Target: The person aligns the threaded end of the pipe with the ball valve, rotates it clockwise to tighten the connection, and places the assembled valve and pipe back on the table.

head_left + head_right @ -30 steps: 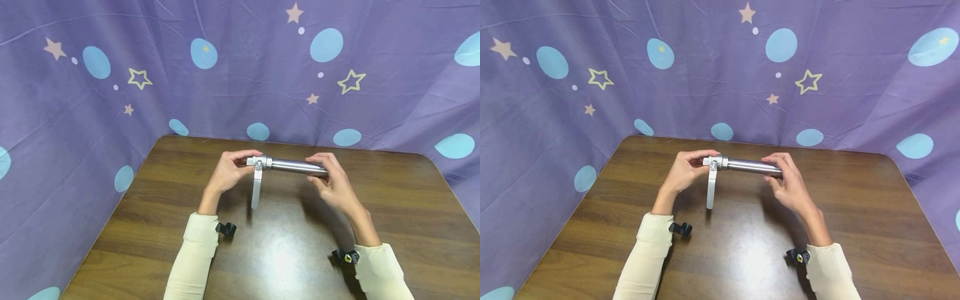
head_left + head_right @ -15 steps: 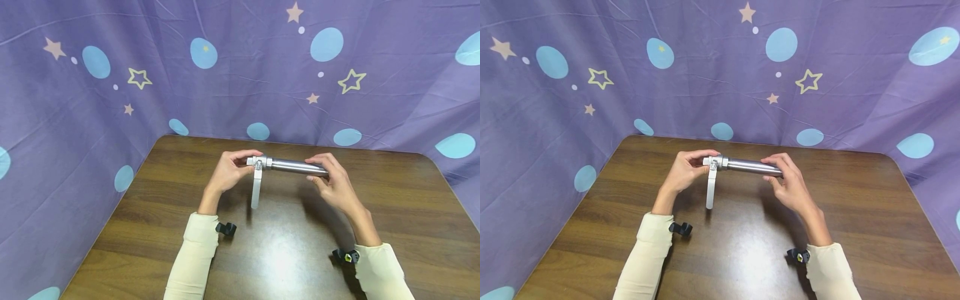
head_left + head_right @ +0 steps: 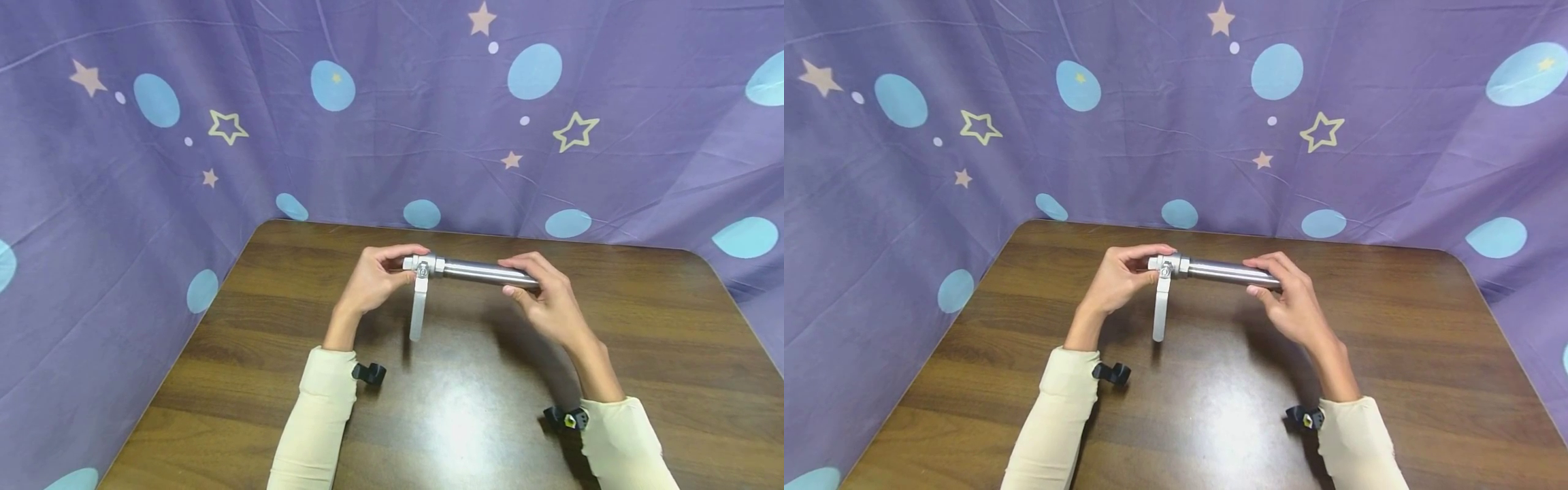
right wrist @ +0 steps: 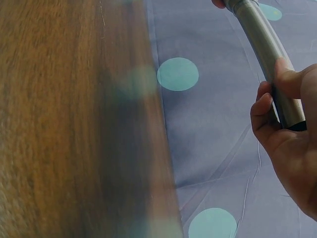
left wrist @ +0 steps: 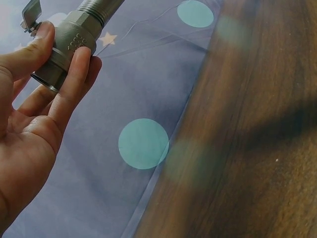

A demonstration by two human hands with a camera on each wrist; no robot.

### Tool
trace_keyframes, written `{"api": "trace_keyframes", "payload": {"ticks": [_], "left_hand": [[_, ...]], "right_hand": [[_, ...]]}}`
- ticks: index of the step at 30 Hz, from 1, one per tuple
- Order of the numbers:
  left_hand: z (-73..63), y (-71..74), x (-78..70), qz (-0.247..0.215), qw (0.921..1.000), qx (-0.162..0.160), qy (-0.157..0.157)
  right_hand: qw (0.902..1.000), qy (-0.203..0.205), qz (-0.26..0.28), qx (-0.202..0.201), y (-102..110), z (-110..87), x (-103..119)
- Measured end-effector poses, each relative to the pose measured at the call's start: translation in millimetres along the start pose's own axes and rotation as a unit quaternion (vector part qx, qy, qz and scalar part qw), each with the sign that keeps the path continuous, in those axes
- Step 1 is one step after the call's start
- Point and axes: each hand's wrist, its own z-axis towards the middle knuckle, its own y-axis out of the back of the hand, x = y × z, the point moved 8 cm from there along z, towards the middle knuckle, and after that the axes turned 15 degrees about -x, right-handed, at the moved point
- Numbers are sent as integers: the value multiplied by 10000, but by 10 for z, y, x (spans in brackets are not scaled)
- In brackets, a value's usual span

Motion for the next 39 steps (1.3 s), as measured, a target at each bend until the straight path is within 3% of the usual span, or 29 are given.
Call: {"api": "trace_keyframes", "payload": {"ticks": [22,39], "left_hand": [[-14,-30,7,-121,9999,115,-9],[-5,-23,19,-103,9999,100,-27]], "right_hand": [[9987,-337,-250,296,1,-21,-56],[9978,-509,-33,426,-33,-25,-72]]}}
